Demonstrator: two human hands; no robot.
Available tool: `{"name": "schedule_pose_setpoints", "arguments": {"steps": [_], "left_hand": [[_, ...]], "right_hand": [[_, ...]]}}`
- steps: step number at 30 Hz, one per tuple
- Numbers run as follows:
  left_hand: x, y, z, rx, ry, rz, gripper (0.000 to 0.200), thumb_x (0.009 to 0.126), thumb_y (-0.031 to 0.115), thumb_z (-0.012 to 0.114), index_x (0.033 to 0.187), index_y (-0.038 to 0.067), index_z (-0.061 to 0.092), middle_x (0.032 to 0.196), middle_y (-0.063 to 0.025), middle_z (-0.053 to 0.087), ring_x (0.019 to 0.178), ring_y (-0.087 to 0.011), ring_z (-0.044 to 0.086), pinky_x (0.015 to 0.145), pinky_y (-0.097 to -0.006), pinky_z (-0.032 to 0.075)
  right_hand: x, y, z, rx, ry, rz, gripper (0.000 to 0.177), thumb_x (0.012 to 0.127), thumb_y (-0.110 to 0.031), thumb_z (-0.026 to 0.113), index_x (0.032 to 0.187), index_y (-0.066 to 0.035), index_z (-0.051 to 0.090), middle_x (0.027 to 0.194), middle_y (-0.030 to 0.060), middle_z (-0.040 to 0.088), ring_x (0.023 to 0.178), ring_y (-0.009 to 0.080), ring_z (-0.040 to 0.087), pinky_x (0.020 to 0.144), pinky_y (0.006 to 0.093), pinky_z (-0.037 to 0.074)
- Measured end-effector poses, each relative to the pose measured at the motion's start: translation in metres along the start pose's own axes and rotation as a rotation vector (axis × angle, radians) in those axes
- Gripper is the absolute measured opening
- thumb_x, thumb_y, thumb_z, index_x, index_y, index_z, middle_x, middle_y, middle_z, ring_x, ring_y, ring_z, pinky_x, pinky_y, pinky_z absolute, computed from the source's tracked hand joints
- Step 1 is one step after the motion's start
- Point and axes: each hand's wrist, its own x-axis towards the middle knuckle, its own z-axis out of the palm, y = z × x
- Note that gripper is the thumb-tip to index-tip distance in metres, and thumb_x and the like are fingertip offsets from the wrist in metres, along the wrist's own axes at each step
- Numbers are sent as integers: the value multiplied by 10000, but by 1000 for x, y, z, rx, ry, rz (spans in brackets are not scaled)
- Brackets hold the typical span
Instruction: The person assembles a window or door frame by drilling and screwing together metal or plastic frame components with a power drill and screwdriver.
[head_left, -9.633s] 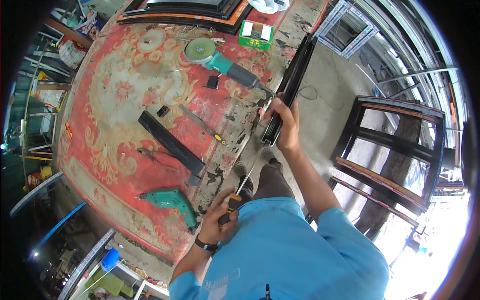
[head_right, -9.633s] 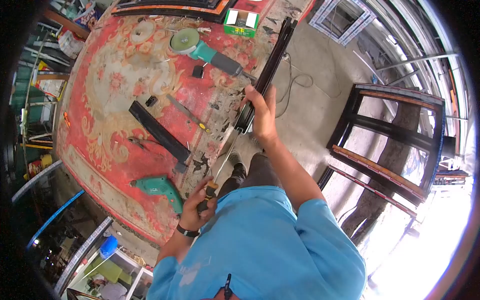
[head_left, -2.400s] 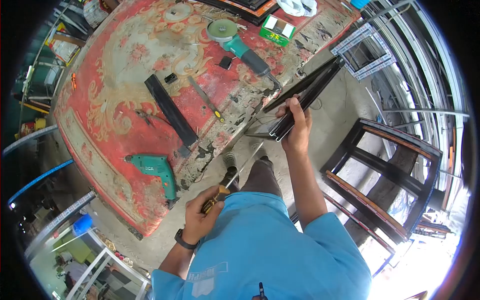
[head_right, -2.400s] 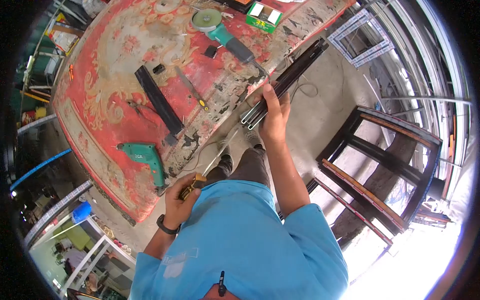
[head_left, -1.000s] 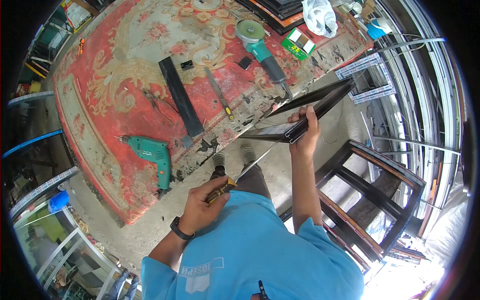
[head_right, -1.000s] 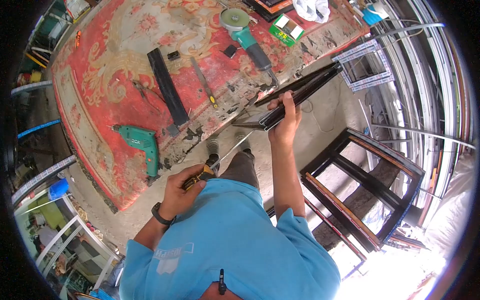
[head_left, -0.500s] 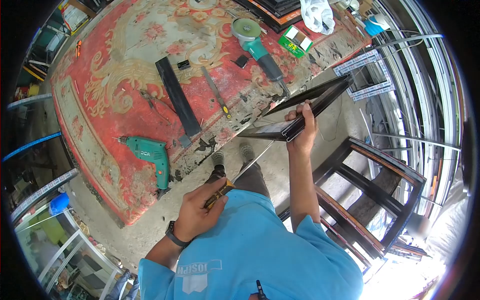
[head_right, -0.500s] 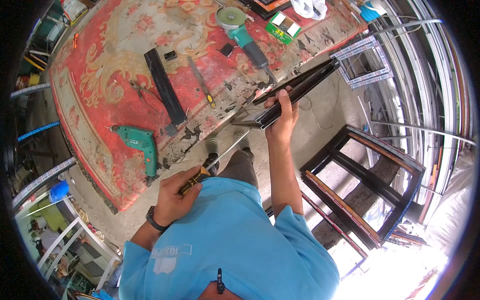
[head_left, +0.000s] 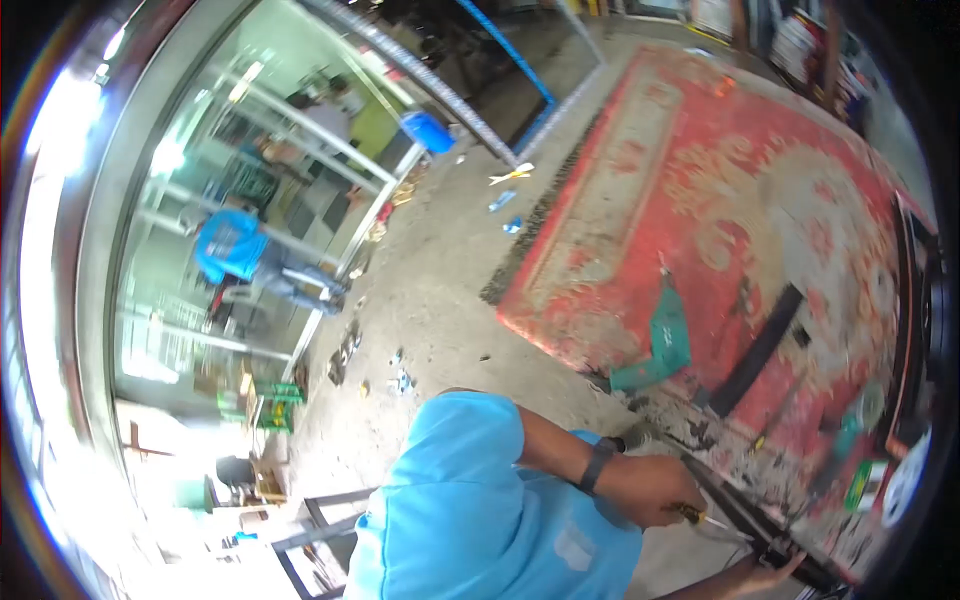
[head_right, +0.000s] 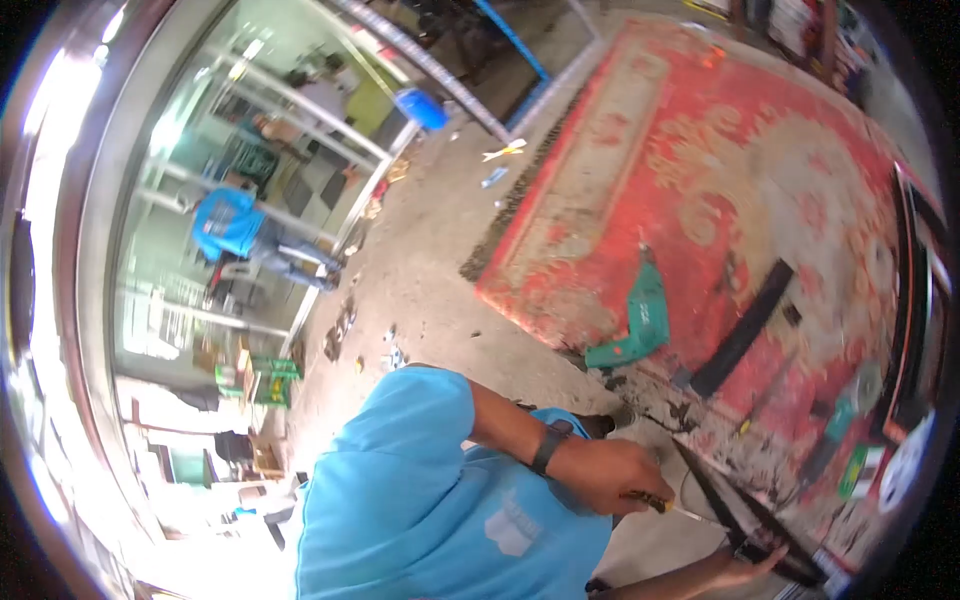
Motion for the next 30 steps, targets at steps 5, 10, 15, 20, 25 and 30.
{"name": "schedule_pose_setpoints", "arguments": {"steps": [5,10,15,20,25,30], "left_hand": [[0,-1,-1,2,-4,33,328,861,99,664,1175,2,666,934,-204,699,882,-411,670,743,-500,519],[4,1,-8,-23,-16,19,320,855,104,658,1153,-8,685,948,-213,708,886,-410,677,745,-491,531],[7,-12,0,-132,37,-91,328,843,121,669,1140,-8,723,981,-195,738,914,-375,711,780,-433,562],[8,-14,-1,-201,28,-170,307,826,139,666,1095,14,743,945,-169,745,891,-347,724,776,-422,568],[1,2,-2,64,5,43,246,835,132,661,1054,28,702,903,-163,720,854,-398,684,739,-472,544],[3,-10,13,3,91,112,218,816,140,672,1006,33,681,841,-181,685,816,-428,658,703,-520,508]], "right_hand": [[53,65,-53,-123,-222,-419,477,924,-135,766,1354,-34,587,1278,181,661,994,325,725,768,448,648],[-32,-24,36,162,-21,55,370,839,-348,759,1083,-72,790,1110,185,763,989,284,734,832,446,602],[-54,-44,57,48,11,38,442,846,-384,768,1153,-67,772,1132,185,753,1025,295,722,911,462,573],[-53,-43,53,108,-15,26,363,841,-384,778,1061,-95,776,1025,145,746,941,276,708,841,433,565],[-51,-39,51,170,-65,16,293,835,-384,789,968,-123,780,917,106,740,857,257,693,771,404,557],[26,26,-15,638,-478,127,288,844,-360,786,969,-102,759,890,66,713,856,225,674,745,380,527]]}}
